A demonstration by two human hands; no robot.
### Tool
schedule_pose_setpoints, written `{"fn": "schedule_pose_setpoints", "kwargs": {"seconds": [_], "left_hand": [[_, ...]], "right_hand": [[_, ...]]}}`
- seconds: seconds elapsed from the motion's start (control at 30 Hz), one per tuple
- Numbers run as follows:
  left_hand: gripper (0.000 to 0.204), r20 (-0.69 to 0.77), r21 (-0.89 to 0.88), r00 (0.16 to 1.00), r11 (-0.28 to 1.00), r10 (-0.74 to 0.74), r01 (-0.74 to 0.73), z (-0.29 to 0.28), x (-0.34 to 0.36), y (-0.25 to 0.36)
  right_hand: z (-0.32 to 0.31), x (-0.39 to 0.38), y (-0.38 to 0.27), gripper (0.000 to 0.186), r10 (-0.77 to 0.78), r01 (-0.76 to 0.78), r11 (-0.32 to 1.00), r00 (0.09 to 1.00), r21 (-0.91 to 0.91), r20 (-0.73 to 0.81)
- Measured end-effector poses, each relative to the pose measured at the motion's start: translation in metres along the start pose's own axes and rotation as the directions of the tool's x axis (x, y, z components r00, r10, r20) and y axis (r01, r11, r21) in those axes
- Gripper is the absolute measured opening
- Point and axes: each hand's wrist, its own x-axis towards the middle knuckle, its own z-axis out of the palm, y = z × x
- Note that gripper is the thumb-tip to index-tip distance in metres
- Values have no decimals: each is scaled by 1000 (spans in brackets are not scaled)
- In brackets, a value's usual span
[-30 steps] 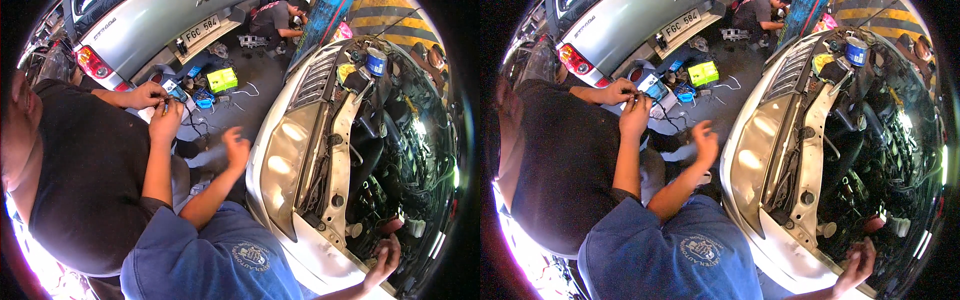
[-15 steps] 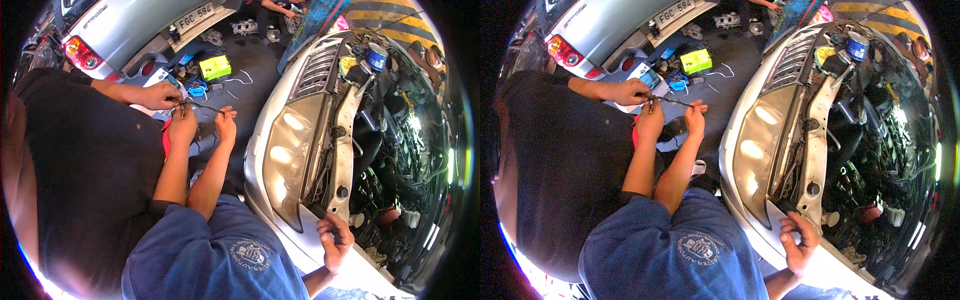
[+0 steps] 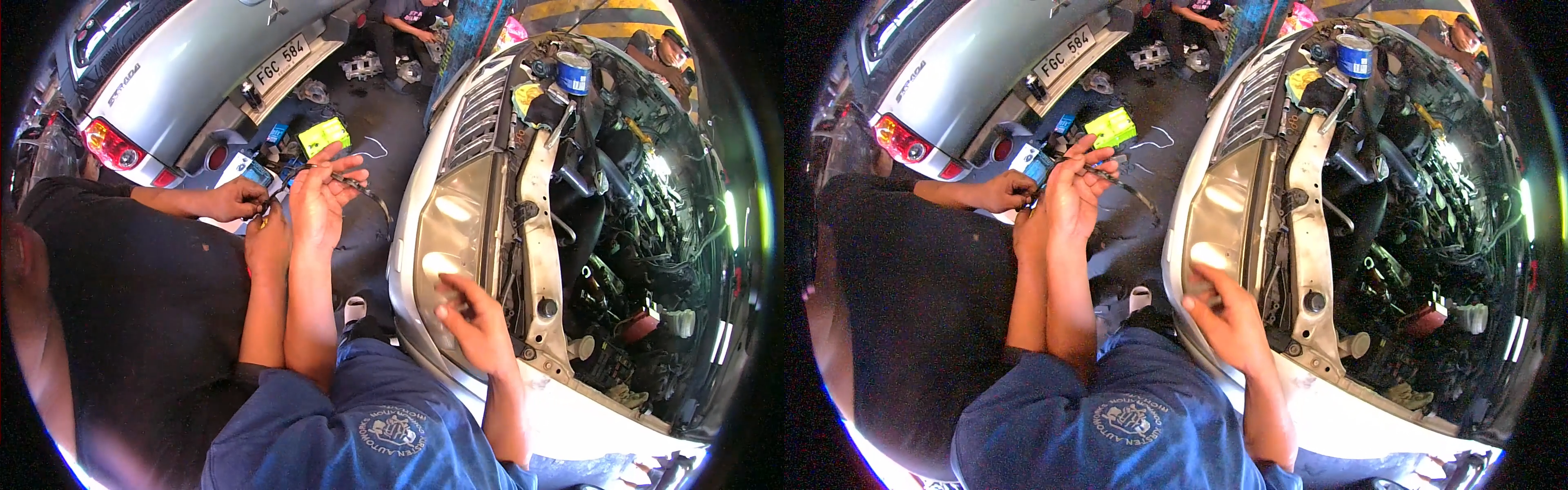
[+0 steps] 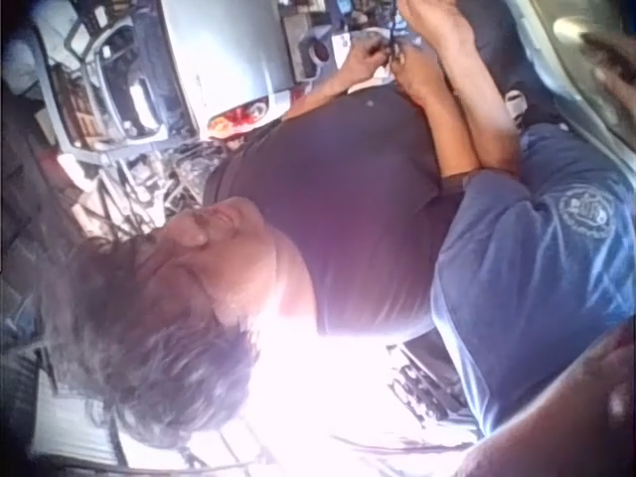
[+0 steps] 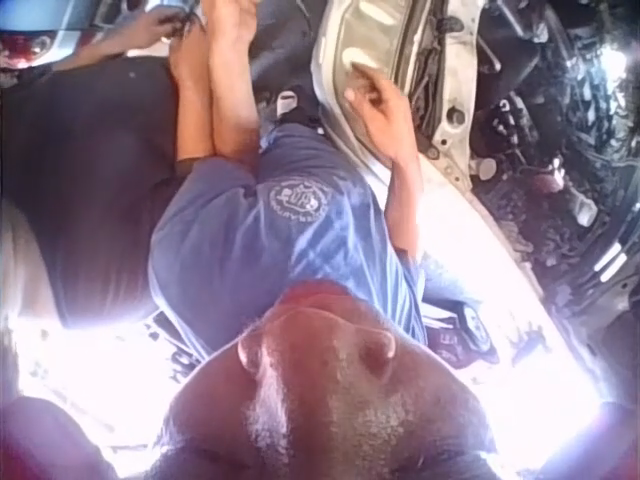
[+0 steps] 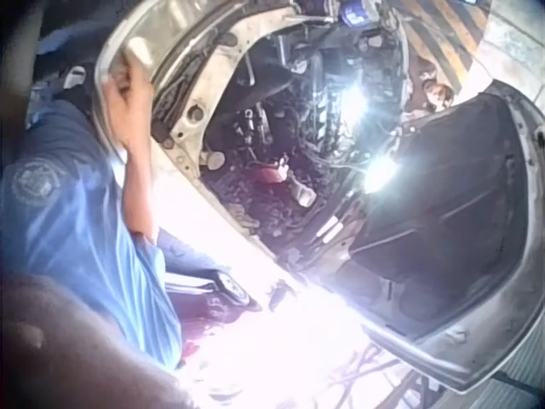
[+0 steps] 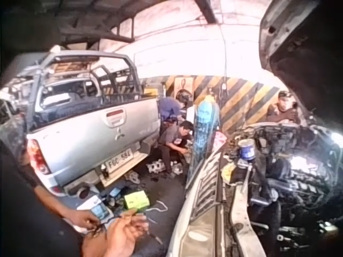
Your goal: Repairing or splicing wires within the engine bay and near the front of a vehicle with a colleague.
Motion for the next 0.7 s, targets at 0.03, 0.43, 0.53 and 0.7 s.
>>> {"fn": "schedule_pose_setpoints", "kwargs": {"seconds": [0.03, 0.43, 0.53, 0.7], "left_hand": [[40, 11, -55, 1000, 998, -5, 6, -1, -1, 5], [40, 162, -251, 977, 952, -138, 176, -21, -19, 33], [41, 176, -222, 977, 962, -121, 159, -30, -20, 35], [55, 213, -61, 939, 955, -271, 290, -43, -29, 28]], "right_hand": [[6, 12, -3, 53, -34, 34, 999, 999, -27, -11], [119, 110, 5, 22, -150, 155, 987, 983, -45, 106], [129, 103, 8, 22, -69, 68, 998, 966, 13, 247], [123, 110, 1, 19, -2, -169, 741, 967, 650, 253]]}}
